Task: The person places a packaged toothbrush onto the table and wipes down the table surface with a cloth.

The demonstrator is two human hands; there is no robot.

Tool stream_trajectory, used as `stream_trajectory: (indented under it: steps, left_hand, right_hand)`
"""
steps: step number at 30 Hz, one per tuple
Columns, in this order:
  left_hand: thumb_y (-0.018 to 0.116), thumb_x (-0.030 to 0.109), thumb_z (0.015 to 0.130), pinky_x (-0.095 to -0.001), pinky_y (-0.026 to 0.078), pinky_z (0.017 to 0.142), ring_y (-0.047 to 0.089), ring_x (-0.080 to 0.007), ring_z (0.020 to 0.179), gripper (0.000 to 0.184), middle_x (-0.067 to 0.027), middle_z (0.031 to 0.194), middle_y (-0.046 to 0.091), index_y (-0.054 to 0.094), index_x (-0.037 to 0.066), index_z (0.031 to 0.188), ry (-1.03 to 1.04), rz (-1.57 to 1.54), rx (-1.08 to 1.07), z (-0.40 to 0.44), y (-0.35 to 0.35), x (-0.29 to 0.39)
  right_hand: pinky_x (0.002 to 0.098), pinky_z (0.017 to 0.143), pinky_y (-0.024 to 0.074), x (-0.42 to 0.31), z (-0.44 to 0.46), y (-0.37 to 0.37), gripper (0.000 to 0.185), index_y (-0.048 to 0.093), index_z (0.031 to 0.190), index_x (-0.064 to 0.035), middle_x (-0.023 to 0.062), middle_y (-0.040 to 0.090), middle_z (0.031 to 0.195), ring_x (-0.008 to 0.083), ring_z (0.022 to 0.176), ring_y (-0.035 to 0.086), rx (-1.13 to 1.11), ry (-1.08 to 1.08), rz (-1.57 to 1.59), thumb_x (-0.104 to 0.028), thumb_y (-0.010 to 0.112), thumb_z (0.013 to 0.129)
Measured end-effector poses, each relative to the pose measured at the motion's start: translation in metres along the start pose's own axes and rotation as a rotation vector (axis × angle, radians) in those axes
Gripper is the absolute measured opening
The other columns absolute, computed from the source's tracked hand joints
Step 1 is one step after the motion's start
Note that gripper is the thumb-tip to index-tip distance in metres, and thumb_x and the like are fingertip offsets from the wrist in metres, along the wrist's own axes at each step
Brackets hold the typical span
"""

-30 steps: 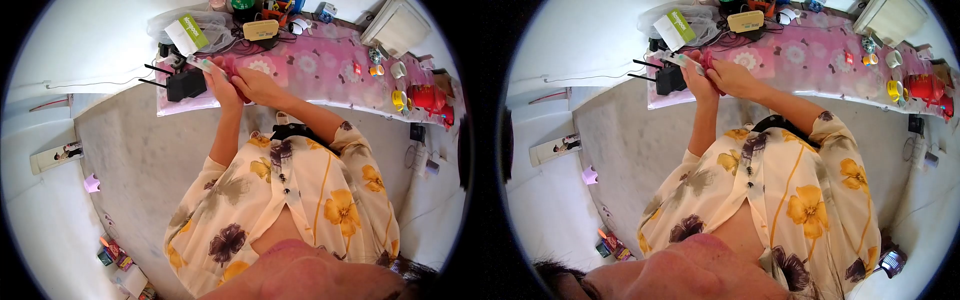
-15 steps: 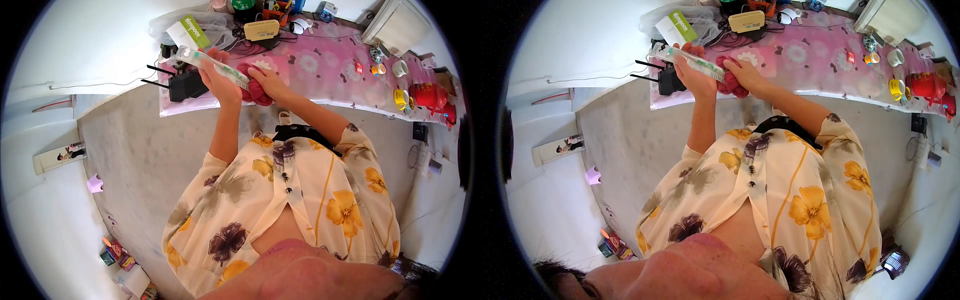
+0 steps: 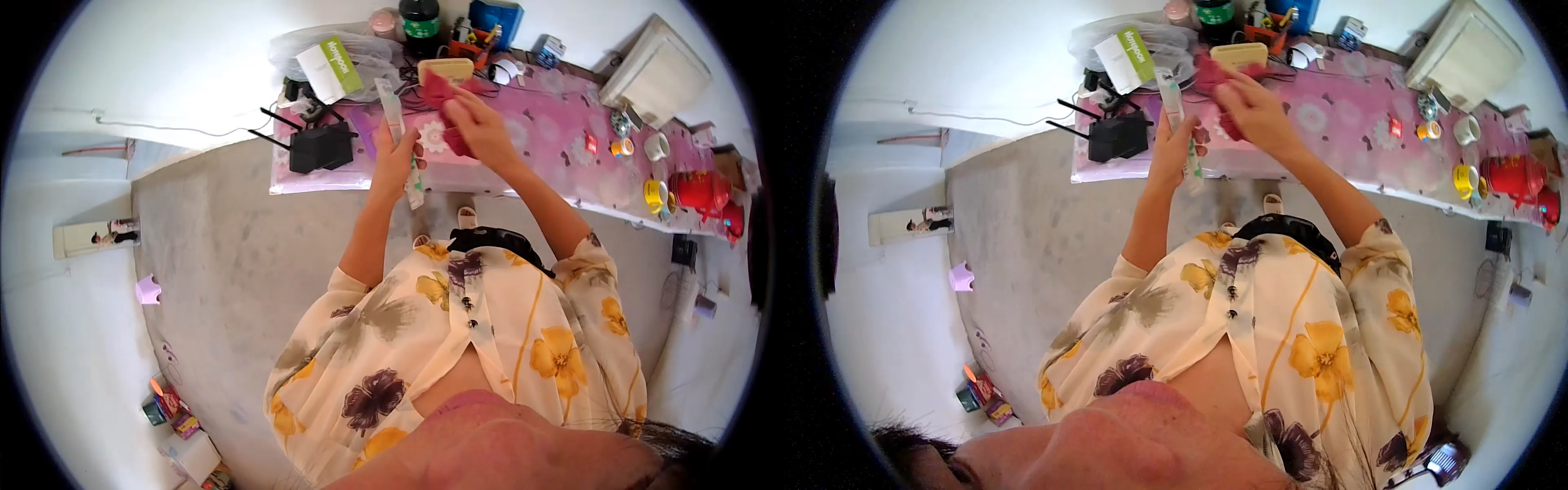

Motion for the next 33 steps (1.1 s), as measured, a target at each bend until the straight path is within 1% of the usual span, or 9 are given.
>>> stream_trajectory:
  steps: [4, 8, 11, 13, 17, 24, 28, 29, 33]
  left_hand:
    - [0.051, 0.007, 0.095, -0.0277, 0.044, 0.045, 0.054, -0.0134, 0.057, 0.02, -0.0065, 0.077, 0.057, 0.048, 0.004, 0.115, -0.062, 0.183, -0.257, -0.012, 0.031, -0.016]
    - [0.055, 0.01, 0.095, -0.0289, 0.044, 0.046, 0.054, -0.013, 0.059, 0.02, -0.0061, 0.084, 0.058, 0.054, 0.001, 0.113, -0.153, 0.274, -0.316, -0.029, 0.033, -0.022]
    - [0.056, 0.011, 0.095, -0.0279, 0.043, 0.045, 0.054, -0.0123, 0.057, 0.024, -0.0056, 0.084, 0.058, 0.051, 0.001, 0.116, -0.156, 0.238, -0.428, -0.047, 0.037, -0.019]
    - [0.056, 0.012, 0.095, -0.0273, 0.043, 0.045, 0.054, -0.0116, 0.056, 0.023, -0.0051, 0.084, 0.058, 0.051, 0.001, 0.115, -0.157, 0.217, -0.353, -0.046, 0.029, -0.021]
    - [0.055, 0.013, 0.096, -0.0264, 0.043, 0.045, 0.054, -0.0103, 0.056, 0.029, -0.0048, 0.084, 0.059, 0.05, 0.003, 0.122, -0.185, 0.348, -0.422, -0.047, 0.037, -0.024]
    - [0.05, 0.013, 0.098, -0.0246, 0.046, 0.047, 0.055, -0.0091, 0.059, 0.05, -0.006, 0.09, 0.061, 0.036, 0.011, 0.146, -0.236, 0.284, -0.527, -0.057, 0.031, -0.042]
    - [0.051, 0.015, 0.099, -0.0248, 0.047, 0.048, 0.055, -0.0094, 0.061, 0.049, -0.0067, 0.092, 0.062, 0.036, 0.012, 0.146, -0.196, 0.224, -0.484, -0.05, 0.029, -0.038]
    - [0.051, 0.016, 0.1, -0.0249, 0.047, 0.048, 0.056, -0.0096, 0.061, 0.048, -0.0069, 0.093, 0.063, 0.036, 0.012, 0.145, -0.182, 0.27, -0.525, -0.052, 0.033, -0.038]
    - [0.051, 0.019, 0.101, -0.0259, 0.05, 0.049, 0.06, -0.0118, 0.066, 0.043, -0.0089, 0.095, 0.064, 0.039, 0.01, 0.141, -0.208, 0.27, -0.592, -0.056, 0.042, -0.03]
  right_hand:
    - [0.0319, 0.069, 0.0543, -0.06, -0.02, 0.031, 0.024, 0.071, 0.105, -0.0126, -0.0003, 0.069, 0.109, 0.0188, 0.098, 0.063, 0.079, -0.852, -0.728, -0.03, 0.061, 0.091]
    - [0.0355, 0.068, 0.0553, -0.013, 0.018, 0.025, 0.02, 0.072, 0.097, -0.0134, -0.0009, 0.067, 0.115, 0.0243, 0.106, 0.061, 0.009, -0.693, -0.964, -0.028, 0.061, 0.089]
    - [0.0379, 0.069, 0.0546, 0.035, 0.052, -0.029, 0.023, 0.073, 0.098, -0.0129, 0.0016, 0.067, 0.111, 0.0254, 0.105, 0.062, 0.036, -0.02, -0.69, -0.031, 0.061, 0.089]
    - [0.0424, 0.07, 0.0539, 0.046, 0.053, -0.037, 0.028, 0.072, 0.097, -0.0104, 0.0058, 0.069, 0.099, 0.0287, 0.093, 0.066, -0.101, 0.143, 0.234, -0.035, 0.061, 0.091]
    - [0.0367, 0.068, 0.0521, 0.004, 0.0, 0.013, 0.035, 0.068, 0.108, -0.0049, 0.015, 0.069, 0.09, 0.0285, 0.068, 0.064, -0.073, -0.71, -0.669, -0.037, 0.06, 0.095]
    - [0.0276, 0.06, 0.0487, 0.112, 0.03, -0.046, 0.038, 0.069, 0.103, -0.0037, 0.0063, 0.068, 0.08, 0.0124, 0.06, 0.058, 0.097, 0.26, 0.194, -0.04, 0.06, 0.096]
    - [0.0288, 0.067, 0.0507, 0.071, 0.01, -0.027, 0.04, 0.07, 0.106, -0.0025, 0.0082, 0.07, 0.083, 0.013, 0.07, 0.063, -0.105, 0.179, 0.124, -0.04, 0.061, 0.095]
    - [0.0309, 0.072, 0.0513, 0.051, 0.007, -0.022, 0.039, 0.07, 0.107, -0.0025, 0.0096, 0.071, 0.086, 0.0168, 0.078, 0.065, -0.066, -0.239, -0.368, -0.039, 0.061, 0.094]
    - [0.0346, 0.077, 0.0527, 0.107, 0.016, -0.041, 0.042, 0.068, 0.109, -0.0011, 0.0111, 0.072, 0.098, 0.0257, 0.091, 0.069, 0.108, 0.225, 0.072, -0.04, 0.062, 0.093]
Point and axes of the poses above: each hand's wrist, its own z-axis towards the middle knuckle, its own y-axis out of the palm, x = y × z, the point moved 7 cm from there along z, towards the middle knuckle
